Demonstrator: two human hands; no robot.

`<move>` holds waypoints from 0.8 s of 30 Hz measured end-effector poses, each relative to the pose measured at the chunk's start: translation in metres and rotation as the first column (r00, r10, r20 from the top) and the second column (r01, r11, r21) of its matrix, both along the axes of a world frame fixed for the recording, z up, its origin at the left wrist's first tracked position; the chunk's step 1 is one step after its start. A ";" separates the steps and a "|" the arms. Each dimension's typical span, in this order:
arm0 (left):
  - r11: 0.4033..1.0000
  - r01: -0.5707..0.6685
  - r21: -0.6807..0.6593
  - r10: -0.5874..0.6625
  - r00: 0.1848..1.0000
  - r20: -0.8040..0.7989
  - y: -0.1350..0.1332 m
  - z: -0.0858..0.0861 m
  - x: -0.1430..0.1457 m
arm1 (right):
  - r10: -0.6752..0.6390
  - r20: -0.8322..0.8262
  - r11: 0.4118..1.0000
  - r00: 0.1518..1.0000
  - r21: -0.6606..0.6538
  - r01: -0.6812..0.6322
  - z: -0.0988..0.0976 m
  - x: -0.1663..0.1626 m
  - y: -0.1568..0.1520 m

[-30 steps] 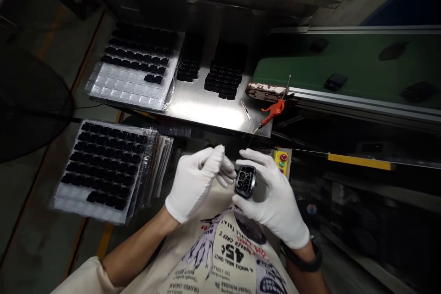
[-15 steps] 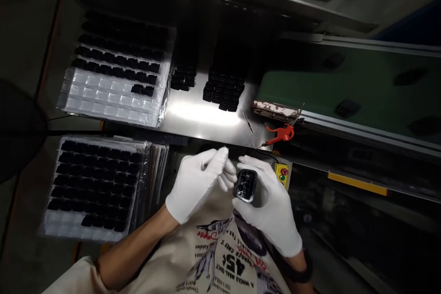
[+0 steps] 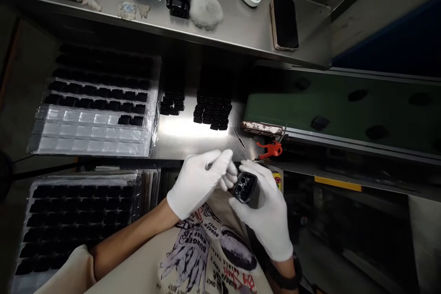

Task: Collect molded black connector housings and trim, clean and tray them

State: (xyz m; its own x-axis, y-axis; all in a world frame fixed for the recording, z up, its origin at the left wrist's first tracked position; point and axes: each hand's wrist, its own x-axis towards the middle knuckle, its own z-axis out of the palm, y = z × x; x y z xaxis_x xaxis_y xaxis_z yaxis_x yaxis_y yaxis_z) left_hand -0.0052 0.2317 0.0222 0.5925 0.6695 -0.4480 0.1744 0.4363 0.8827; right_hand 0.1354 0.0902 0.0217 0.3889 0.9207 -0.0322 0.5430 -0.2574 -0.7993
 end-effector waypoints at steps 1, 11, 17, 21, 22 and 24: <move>0.993 -0.001 0.122 0.003 1.000 -0.015 0.002 0.000 0.001 | -0.022 0.059 1.000 0.998 0.000 0.022 0.001 0.000 0.003; 0.513 0.346 0.786 -0.154 0.937 -0.313 -0.009 0.012 0.016 | -0.043 0.537 0.992 0.843 0.126 -0.030 -0.007 0.018 0.014; 0.957 0.181 0.228 -0.112 0.951 -0.289 -0.009 0.012 0.019 | -0.011 0.452 0.987 0.892 0.151 -0.064 -0.005 0.030 0.006; 0.977 0.047 -0.206 -0.084 0.981 -0.176 -0.006 0.003 0.013 | -0.304 0.246 0.934 0.921 0.267 0.237 0.002 0.041 -0.014; 0.961 0.038 -0.274 -0.080 0.986 -0.145 -0.007 0.000 0.011 | -0.392 0.200 0.900 0.898 0.288 0.328 0.002 0.042 -0.018; 0.940 0.038 -0.340 -0.080 0.991 -0.111 -0.008 -0.005 0.010 | -0.527 0.085 0.820 0.845 0.313 0.480 0.001 0.041 -0.023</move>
